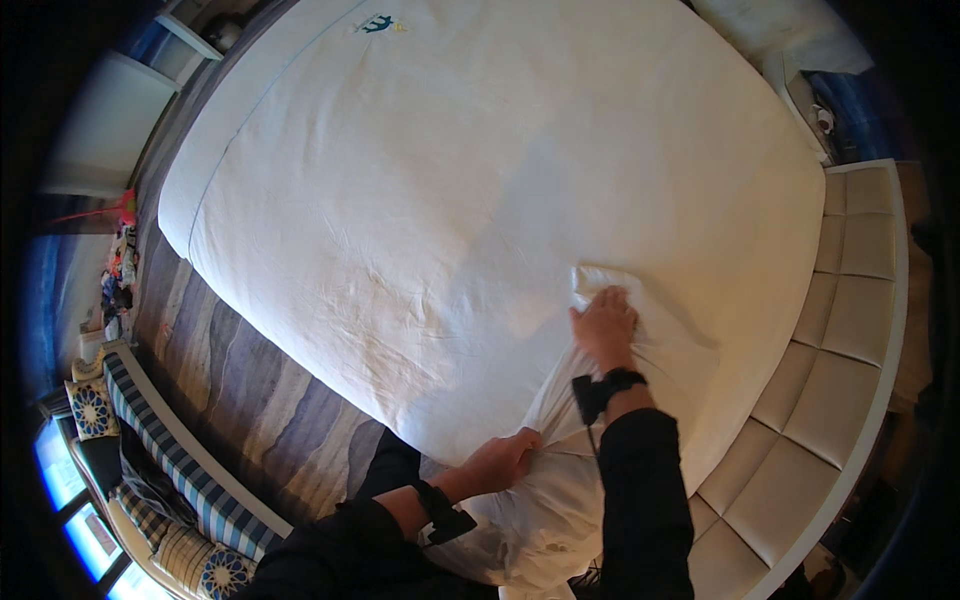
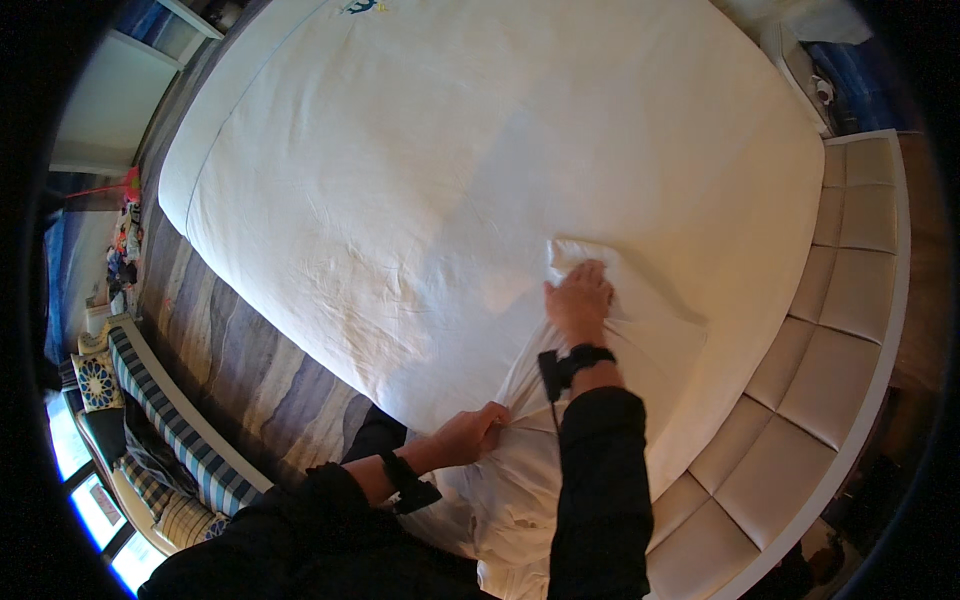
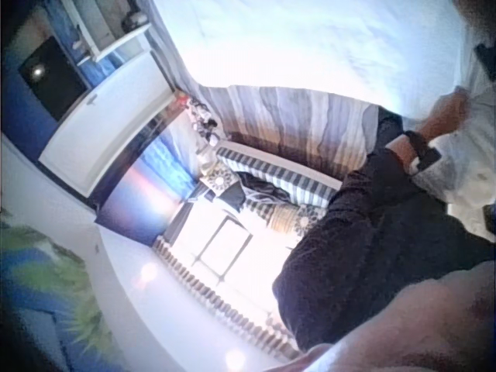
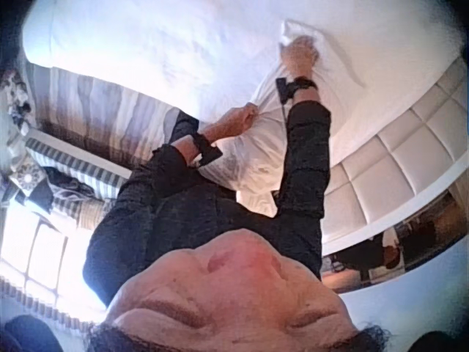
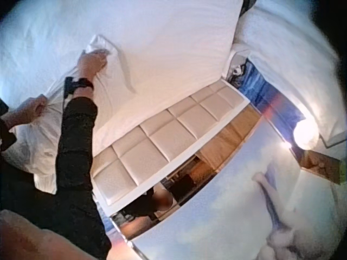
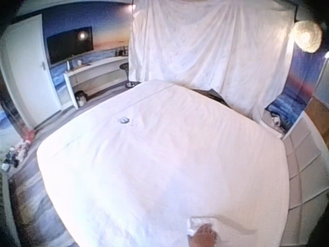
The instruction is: The person inserts a pillow into a pillowcase on a bed, then repeats the process with a second pillow. The person aligns the pillowcase opening, pushes the pillow inside, and smooths the fabric to fit.
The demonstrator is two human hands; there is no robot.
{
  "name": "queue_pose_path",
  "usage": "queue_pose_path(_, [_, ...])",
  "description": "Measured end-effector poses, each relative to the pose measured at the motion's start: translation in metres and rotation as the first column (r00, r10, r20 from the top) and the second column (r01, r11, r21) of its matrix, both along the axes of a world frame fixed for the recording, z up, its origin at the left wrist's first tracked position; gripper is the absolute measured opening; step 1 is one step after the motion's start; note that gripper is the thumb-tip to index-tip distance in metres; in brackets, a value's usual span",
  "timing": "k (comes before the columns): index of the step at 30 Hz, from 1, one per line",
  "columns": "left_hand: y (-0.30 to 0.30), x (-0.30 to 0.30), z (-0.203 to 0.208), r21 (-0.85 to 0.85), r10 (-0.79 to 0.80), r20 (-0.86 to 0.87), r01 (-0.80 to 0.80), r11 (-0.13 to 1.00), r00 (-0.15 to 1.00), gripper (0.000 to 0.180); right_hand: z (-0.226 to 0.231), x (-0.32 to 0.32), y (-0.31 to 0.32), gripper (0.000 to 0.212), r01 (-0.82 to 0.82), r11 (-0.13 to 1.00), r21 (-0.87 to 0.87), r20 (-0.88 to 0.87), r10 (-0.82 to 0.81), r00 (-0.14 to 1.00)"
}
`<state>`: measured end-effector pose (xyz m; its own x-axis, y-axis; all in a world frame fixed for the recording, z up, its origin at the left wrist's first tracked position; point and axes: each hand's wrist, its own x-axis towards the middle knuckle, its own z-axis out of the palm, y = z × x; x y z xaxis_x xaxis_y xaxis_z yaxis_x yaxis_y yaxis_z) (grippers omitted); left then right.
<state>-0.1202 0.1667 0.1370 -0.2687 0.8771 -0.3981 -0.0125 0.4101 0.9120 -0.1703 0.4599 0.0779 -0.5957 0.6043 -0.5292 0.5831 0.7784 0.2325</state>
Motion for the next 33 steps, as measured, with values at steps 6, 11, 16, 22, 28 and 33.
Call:
queue_pose_path(6, [-0.045, 0.023, -0.018, -0.139, 0.255, 0.028, -0.249, 0.958, 0.966, 0.022, 0.019, 0.014, 0.028, 0.067, -0.106, 0.966, -0.235, -0.174, 0.065, 0.983])
queue_pose_path(11, [-0.101, -0.005, -0.027, -0.132, 0.096, 0.022, -0.092, 0.987, 0.995, 0.028, 0.080, 0.067, -0.018, 0.037, -0.086, 0.756, -0.649, -0.518, -0.356, 0.778])
queue_pose_path(16, [-0.100, -0.011, -0.011, -0.022, 0.108, -0.037, -0.109, 0.994, 0.993, 0.038, 0.138, 0.142, -0.128, 0.027, -0.198, 0.960, -0.199, -0.735, -0.012, 0.678])
queue_pose_path(22, [-0.073, 0.007, 0.012, 0.189, -0.048, -0.234, 0.093, 0.978, 0.971, 0.045, 0.205, 0.225, -0.245, 0.037, -0.065, 0.931, -0.360, -0.613, -0.183, 0.769])
queue_pose_path(28, [-0.063, 0.018, 0.008, -0.009, -0.269, -0.421, 0.292, 0.956, 0.867, 0.025, 0.202, 0.262, -0.269, 0.053, 0.099, 0.959, -0.265, -0.552, -0.235, 0.800])
queue_pose_path(33, [-0.116, 0.017, -0.031, -0.279, -0.192, -0.375, 0.087, 0.956, 0.907, 0.018, 0.183, 0.281, -0.265, 0.048, 0.085, 0.944, -0.318, -0.593, -0.268, 0.759])
